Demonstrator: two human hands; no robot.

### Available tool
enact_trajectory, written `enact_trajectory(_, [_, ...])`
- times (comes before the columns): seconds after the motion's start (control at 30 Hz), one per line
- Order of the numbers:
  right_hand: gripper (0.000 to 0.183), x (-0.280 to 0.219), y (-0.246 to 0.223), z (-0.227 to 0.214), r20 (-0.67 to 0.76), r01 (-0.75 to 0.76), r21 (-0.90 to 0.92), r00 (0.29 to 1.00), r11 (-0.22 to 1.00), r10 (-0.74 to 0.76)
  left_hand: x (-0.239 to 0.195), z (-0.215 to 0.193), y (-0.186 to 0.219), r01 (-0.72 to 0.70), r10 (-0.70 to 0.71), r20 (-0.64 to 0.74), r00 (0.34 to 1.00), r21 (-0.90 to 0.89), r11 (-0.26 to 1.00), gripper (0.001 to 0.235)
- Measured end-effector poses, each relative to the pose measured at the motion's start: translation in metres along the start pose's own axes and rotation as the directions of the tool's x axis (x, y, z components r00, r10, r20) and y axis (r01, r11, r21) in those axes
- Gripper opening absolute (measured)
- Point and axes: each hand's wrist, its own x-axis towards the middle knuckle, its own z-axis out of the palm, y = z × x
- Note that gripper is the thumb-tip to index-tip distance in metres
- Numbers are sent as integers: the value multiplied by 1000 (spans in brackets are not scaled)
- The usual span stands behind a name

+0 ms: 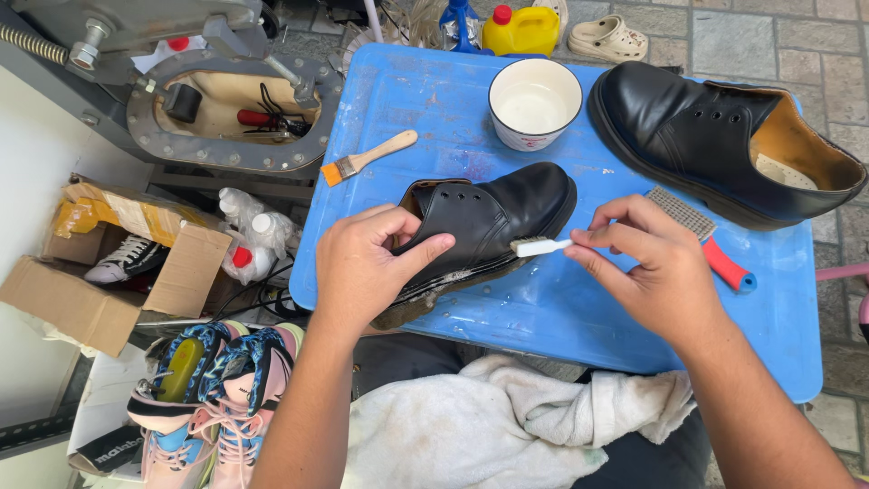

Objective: The person cleans a black leather shoe using a toothbrush and a white cloth. They apply a cleaning solution from a cup to the shoe's sole and upper, scrubbing with the toothbrush, and then wipe the shoe down with the cloth. The person also wipes the blue work surface and inspects the shoe's sole and interior.

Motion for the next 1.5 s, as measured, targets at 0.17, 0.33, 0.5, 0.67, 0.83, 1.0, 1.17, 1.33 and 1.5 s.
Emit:
enact_trajectory(0.17, [17, 1, -14, 2, 21, 101, -174, 995, 979, -99, -3, 3, 0, -56, 59, -44, 997, 54, 997, 37])
enact_trajectory(0.33, [18, -12, -45, 45, -50, 218, -224, 971, 950, -235, -10, 7, 2, -102, 108, -46, 993, 117, 988, 39])
enact_trajectory(0.5, [19, -8, -26, 23, -57, 169, -267, 980, 949, -191, -11, 6, 2, -103, 111, -57, 992, 120, 987, 40])
enact_trajectory(0.67, [19, -4, -26, 25, -48, 246, -267, 962, 932, -267, -10, 9, 1, -117, 124, -41, 992, 140, 983, 41])
enact_trajectory(0.83, [21, -10, -39, 53, -51, 260, -219, 960, 941, -277, -10, 8, -2, -104, 109, -37, 993, 118, 988, 39])
enact_trajectory(1.0, [12, -21, -9, 24, -160, -42, -186, 987, 982, 12, -3, 3, -3, -46, 49, -52, 997, 65, 997, 41])
enact_trajectory(1.17, [6, -52, -31, 75, -192, 4, -83, 981, 997, -20, -2, 4, -4, -49, 54, -66, 996, 87, 995, 43])
enact_trajectory(1.33, [9, -57, -41, 97, -176, 24, -9, 984, 1000, -25, -5, 3, -4, -86, 92, -73, 993, 78, 993, 44])
enact_trajectory(1.5, [6, -55, -5, 70, -275, -137, 71, 949, 988, 152, 3, 1, -12, -120, 121, -22, 992, 51, 991, 55])
